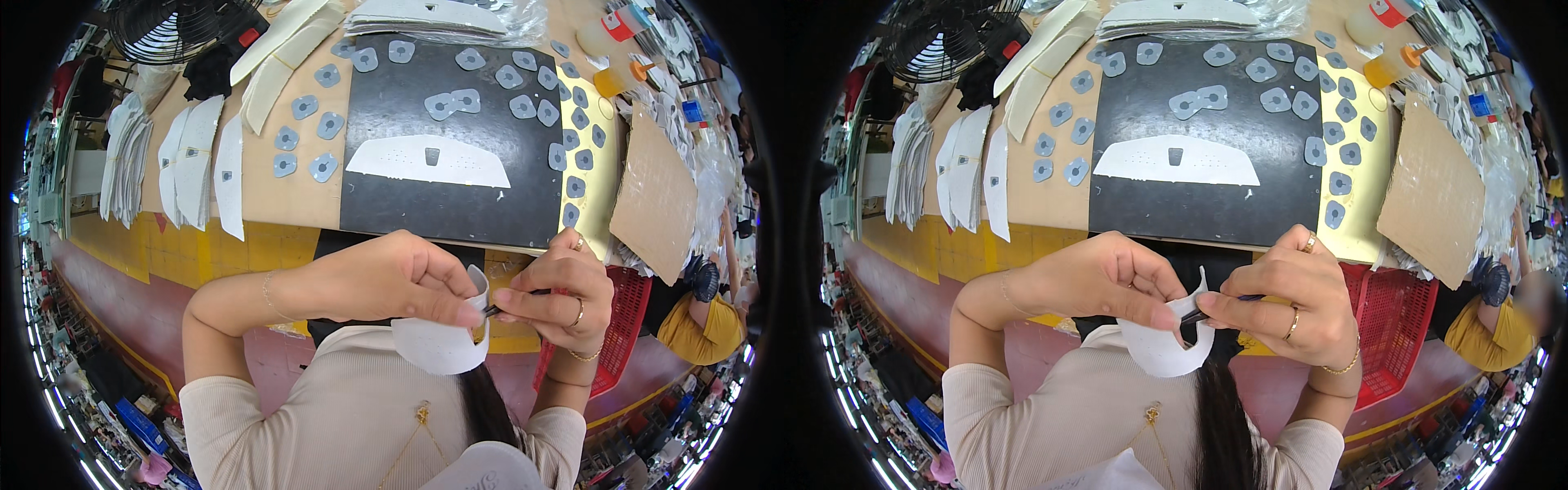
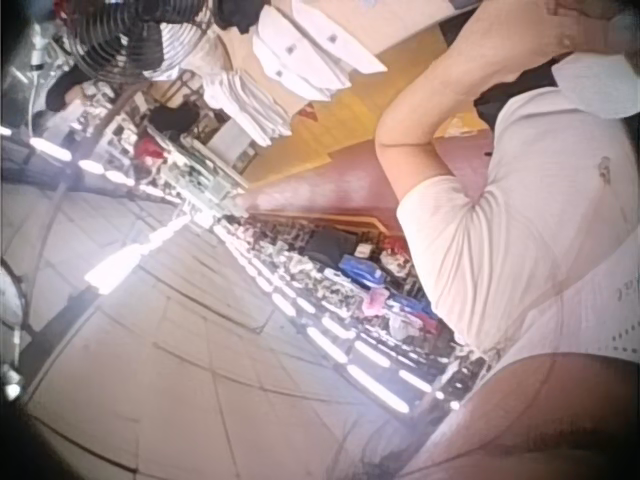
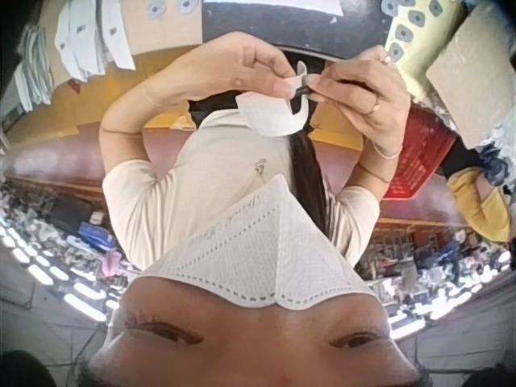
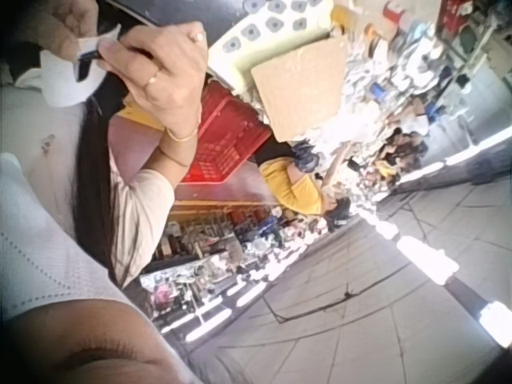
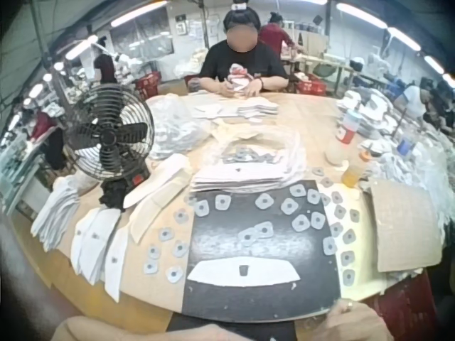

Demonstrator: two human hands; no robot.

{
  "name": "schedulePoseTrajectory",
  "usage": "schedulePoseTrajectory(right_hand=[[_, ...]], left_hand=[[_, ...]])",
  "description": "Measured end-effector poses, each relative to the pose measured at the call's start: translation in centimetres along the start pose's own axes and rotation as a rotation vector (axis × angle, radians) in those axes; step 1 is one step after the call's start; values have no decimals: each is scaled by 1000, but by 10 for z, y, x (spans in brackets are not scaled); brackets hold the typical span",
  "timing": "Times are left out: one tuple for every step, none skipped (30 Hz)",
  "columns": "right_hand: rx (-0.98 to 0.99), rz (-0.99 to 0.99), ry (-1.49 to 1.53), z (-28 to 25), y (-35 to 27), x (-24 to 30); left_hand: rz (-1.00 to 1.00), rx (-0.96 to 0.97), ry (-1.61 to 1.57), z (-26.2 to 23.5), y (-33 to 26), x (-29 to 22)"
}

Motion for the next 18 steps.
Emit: schedulePoseTrajectory(right_hand=[[5, 1, -17, 0, 0, 0], [-22, -5, 0, -4, 1, 1], [-49, -10, 16, -9, 2, -1], [-76, -16, 32, -14, 2, -2], [-162, 28, 88, -20, -2, -6], [-248, 72, 143, -25, -9, -10], [-335, 117, 197, -28, -16, -15], [-355, 163, 193, -27, -21, -20], [-382, 199, 249, -23, -24, -23], [-409, 235, 306, -16, -24, -23], [-434, 269, 356, -11, -26, -25], [-329, 268, 375, -6, -31, -26], [-298, 317, 349, -2, -33, -21], [-239, 294, 245, 4, -34, -12], [-181, 269, 141, 10, -33, -6], [-149, 255, 69, 11, -30, -2], [-116, 242, -4, 11, -25, 4], [-84, 229, -78, 13, -21, 9]], left_hand=[[26, -1, 25, -1, -1, -1], [30, 4, 2, -3, -2, 0], [33, 10, -22, -6, -3, 0], [36, 16, -45, -9, -3, 0], [46, -17, -79, -13, -4, 0], [56, -51, -113, -17, -5, -1], [65, -83, -146, -21, -5, -1], [63, -111, -157, -23, -5, -1], [71, -107, -145, -22, -6, -2], [78, -102, -133, -21, -6, -4], [88, -92, -121, -21, -6, -6], [82, -111, -133, -21, -7, -7], [77, -131, -146, -21, -7, -8], [72, -157, -159, -22, -7, -8], [74, -158, -156, -21, -7, -9], [77, -159, -152, -21, -5, -9], [78, -158, -150, -20, -4, -9], [95, -171, -146, -20, -4, -8]])
Point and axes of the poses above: each hand's wrist, its own y-axis towards the middle knuckle, its own z-axis out of the palm, x = y × z, the point moved 6 cm from there along y, towards the middle knuckle, and after that the axes turned 4 degrees about -x, right-handed, at the moved point
